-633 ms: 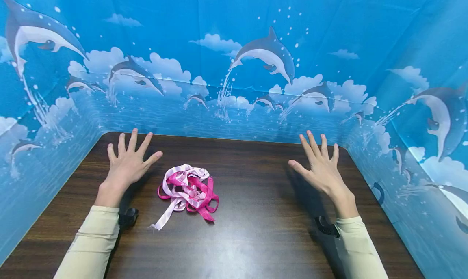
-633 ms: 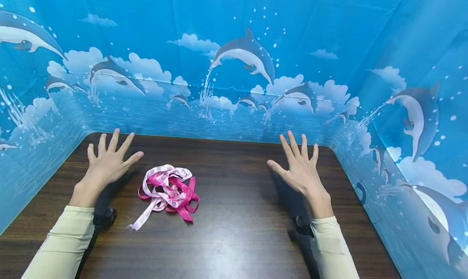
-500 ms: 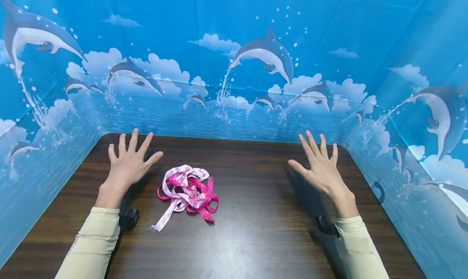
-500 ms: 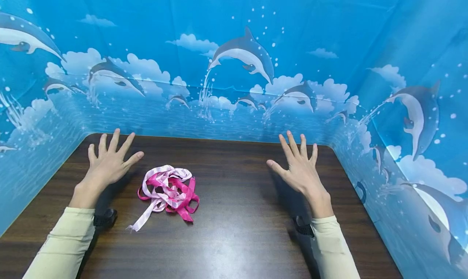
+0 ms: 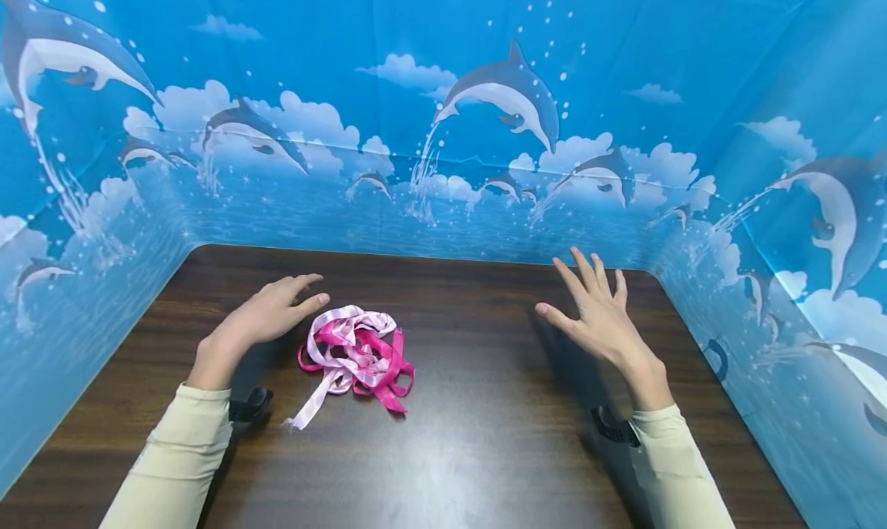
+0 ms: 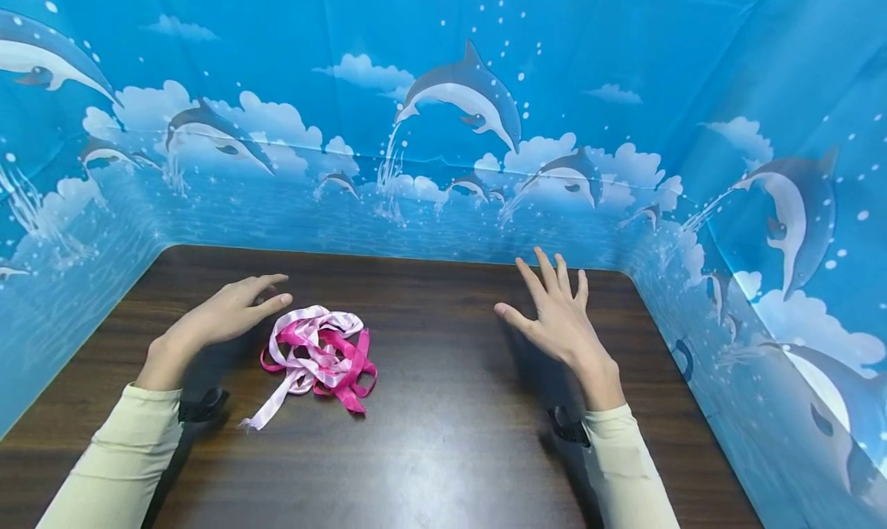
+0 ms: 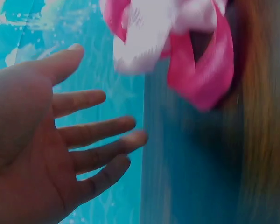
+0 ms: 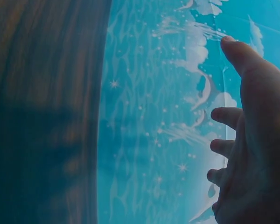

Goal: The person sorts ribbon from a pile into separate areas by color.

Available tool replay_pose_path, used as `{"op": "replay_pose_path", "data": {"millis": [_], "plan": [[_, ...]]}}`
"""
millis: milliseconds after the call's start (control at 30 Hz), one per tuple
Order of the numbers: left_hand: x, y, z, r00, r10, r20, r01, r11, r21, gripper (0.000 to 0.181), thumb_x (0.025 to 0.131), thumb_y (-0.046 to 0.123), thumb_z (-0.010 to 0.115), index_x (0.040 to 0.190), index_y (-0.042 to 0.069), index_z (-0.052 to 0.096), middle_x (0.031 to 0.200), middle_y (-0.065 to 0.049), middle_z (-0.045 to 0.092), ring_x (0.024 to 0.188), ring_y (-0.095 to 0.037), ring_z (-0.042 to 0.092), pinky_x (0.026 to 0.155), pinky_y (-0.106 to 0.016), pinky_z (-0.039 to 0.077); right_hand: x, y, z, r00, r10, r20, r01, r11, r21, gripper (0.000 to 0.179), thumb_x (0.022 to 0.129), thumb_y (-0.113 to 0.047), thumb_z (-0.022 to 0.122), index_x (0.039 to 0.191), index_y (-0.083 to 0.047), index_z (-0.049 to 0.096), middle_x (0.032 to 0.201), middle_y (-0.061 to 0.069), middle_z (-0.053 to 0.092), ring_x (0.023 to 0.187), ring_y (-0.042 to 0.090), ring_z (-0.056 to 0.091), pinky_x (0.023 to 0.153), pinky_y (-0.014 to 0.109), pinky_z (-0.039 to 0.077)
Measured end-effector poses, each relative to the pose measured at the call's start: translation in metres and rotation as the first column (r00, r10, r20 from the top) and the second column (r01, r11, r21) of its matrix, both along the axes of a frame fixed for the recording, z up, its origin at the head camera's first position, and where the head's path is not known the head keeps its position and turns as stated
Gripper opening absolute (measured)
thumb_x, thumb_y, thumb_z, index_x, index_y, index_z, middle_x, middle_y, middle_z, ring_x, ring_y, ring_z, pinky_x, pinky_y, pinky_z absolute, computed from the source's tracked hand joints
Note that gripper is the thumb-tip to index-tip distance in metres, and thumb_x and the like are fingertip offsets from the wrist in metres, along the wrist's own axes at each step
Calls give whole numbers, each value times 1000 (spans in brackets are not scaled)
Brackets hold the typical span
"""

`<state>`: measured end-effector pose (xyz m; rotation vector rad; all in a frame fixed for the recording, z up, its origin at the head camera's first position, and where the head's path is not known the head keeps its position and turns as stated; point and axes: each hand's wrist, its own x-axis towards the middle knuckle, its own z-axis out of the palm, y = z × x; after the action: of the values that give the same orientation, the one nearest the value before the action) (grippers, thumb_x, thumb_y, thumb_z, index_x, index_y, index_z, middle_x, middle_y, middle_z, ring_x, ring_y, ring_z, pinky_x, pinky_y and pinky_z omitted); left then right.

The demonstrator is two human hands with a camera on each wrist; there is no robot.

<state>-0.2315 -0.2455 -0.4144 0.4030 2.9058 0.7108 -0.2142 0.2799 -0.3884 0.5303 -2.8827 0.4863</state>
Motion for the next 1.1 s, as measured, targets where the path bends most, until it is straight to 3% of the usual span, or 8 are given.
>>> {"op": "replay_pose_path", "data": {"millis": [167,333,500,633,733,867,967,1100], "plan": [[1,13,-2,995,-96,-17,97,994,58,62,106,47,50,143,-3,52,136,-28,57,127,-47,51,102,-65,38,0,-10,-2,997,70,44,-70,997,-17,88,95,-64,59,164,-24,20,169,10,5,153,38,-2,111,65,-13],[4,22,-9,992,-123,-31,125,990,63,54,105,42,56,136,-3,59,130,-24,62,122,-44,56,100,-62,41,1,-21,-5,982,171,80,-170,985,-20,87,96,-57,65,164,-25,20,167,14,13,151,39,13,110,69,-8],[4,32,-11,985,-161,-60,166,982,88,44,102,32,63,129,-2,65,119,-19,68,103,-33,63,93,-57,49,4,-29,-2,971,217,105,-215,976,-29,82,97,-51,66,163,-23,25,166,13,17,151,36,17,113,67,-2],[2,41,-11,976,-203,-75,210,972,102,36,100,27,66,124,1,69,112,-14,70,91,-25,61,86,-50,52,8,-35,1,954,260,148,-254,965,-60,75,100,-49,63,161,-18,31,164,13,26,149,36,23,114,65,12],[2,48,-13,970,-232,-74,240,964,118,28,100,25,67,116,3,72,106,-9,71,86,-21,59,79,-44,51,13,-44,3,931,322,171,-302,944,-132,67,102,-46,62,157,-15,39,157,11,40,145,31,35,112,60,27],[5,52,-14,967,-242,-78,251,958,138,18,99,21,68,106,7,74,95,-2,71,77,-17,56,70,-37,49,21,-65,5,886,427,182,-367,885,-287,53,103,-42,61,148,-16,53,142,2,58,133,19,51,105,50,42],[11,56,-10,967,-238,-89,249,955,160,13,98,18,68,103,7,74,91,0,69,73,-16,54,66,-36,47,25,-84,4,857,481,186,-394,843,-366,45,103,-41,61,141,-17,60,134,-3,63,125,13,56,100,45,47],[20,66,-2,961,-259,-94,273,943,189,12,99,16,66,102,7,73,89,0,68,72,-16,52,65,-35,46,26,-106,2,846,499,188,-401,828,-392,40,103,-40,62,136,-16,64,128,-3,66,118,8,59,97,41,49]]}}
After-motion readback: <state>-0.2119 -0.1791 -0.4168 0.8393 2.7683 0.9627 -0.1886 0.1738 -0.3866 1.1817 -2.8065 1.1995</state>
